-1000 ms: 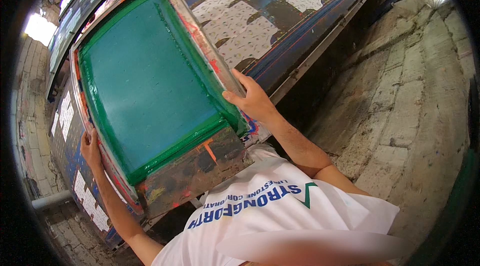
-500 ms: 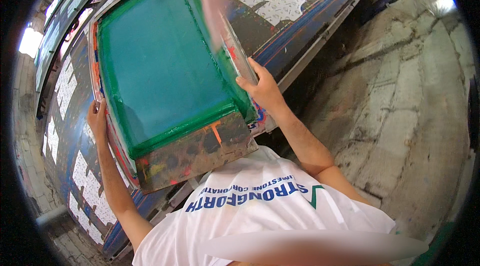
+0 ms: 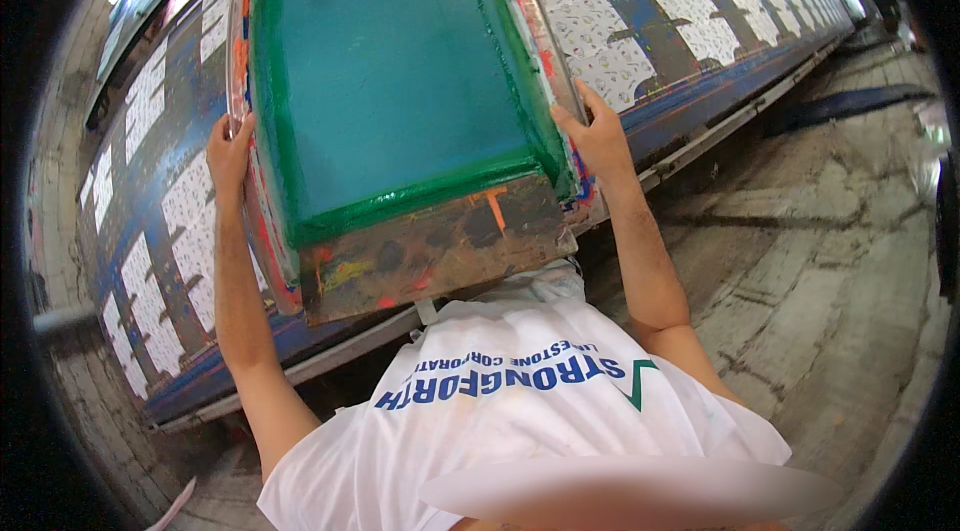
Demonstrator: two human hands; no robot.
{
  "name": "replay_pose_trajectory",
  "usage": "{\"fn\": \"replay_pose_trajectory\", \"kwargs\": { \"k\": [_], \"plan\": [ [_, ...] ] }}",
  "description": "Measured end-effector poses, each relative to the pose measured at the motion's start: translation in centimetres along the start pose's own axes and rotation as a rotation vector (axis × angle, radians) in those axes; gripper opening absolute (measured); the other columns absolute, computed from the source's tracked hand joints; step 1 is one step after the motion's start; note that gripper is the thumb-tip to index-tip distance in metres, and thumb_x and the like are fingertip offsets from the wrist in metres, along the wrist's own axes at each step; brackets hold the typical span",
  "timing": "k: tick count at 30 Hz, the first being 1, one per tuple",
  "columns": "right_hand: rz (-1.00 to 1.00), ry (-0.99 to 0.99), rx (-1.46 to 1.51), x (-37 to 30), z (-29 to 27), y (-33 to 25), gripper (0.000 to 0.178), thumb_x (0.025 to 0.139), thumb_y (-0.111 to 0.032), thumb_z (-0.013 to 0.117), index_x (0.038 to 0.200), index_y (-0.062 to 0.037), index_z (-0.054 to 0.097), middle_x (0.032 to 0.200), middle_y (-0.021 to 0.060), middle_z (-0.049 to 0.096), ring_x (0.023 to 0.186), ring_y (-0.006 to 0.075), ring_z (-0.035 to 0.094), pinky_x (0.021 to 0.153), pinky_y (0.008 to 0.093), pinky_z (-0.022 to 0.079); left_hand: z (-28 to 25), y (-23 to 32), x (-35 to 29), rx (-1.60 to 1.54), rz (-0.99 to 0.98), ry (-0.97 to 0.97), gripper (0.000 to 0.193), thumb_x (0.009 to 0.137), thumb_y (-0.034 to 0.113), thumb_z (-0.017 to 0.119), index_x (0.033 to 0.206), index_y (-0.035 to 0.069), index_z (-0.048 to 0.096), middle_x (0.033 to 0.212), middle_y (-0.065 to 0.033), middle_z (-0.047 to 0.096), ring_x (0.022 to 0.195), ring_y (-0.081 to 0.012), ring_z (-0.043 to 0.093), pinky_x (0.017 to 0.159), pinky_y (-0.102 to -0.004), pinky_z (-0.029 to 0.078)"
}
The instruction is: The person uses a squeegee to spread green ink evenly across a screen printing frame. They repeatedly pull the squeegee across the screen, then lift and reposition the frame to continue the process.
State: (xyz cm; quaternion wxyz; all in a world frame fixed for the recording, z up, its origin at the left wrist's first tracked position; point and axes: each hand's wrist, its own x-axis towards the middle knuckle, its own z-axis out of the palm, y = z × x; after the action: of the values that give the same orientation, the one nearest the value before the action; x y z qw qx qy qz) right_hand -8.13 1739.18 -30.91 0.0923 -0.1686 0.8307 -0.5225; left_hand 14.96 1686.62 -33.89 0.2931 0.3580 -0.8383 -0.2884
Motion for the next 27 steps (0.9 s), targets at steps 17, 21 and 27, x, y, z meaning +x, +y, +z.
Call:
{"fn": "replay_pose_trajectory", "kwargs": {
  "k": [17,21,27],
  "plan": [
    [-0.075,-0.100,0.108,22.7,-20.0,17.9,0.065,0.089,-0.024,0.085,0.142,0.0056,0.062,0.133,0.0193,0.071,0.118,0.0233,0.069,0.103,0.0347,0.052,24.1,15.7,-8.5,0.132,-0.067,0.220,0.037,0.085,0.034,0.083,0.102,0.004,0.070,0.094,-0.0161,0.075,0.088,-0.0353,0.071,0.081,-0.0438,0.054],
    [-0.041,-0.130,0.163,24.4,-23.4,21.9,0.062,0.090,-0.021,0.083,0.142,0.0052,0.063,0.129,0.0172,0.073,0.114,0.0213,0.070,0.101,0.0341,0.052,28.4,18.6,-9.7,0.098,-0.104,0.184,0.034,0.084,0.033,0.083,0.095,0.005,0.068,0.088,-0.0156,0.073,0.085,-0.0358,0.070,0.078,-0.0454,0.053],
    [-0.082,-0.120,0.060,24.8,-25.6,26.0,0.069,0.091,-0.028,0.084,0.148,0.0021,0.059,0.132,0.0185,0.071,0.120,0.0240,0.067,0.104,0.0364,0.050,31.6,20.1,-11.1,0.139,-0.093,0.239,0.036,0.082,0.034,0.084,0.094,0.004,0.069,0.089,-0.0175,0.072,0.088,-0.0384,0.069,0.081,-0.0476,0.053]
  ]
}}
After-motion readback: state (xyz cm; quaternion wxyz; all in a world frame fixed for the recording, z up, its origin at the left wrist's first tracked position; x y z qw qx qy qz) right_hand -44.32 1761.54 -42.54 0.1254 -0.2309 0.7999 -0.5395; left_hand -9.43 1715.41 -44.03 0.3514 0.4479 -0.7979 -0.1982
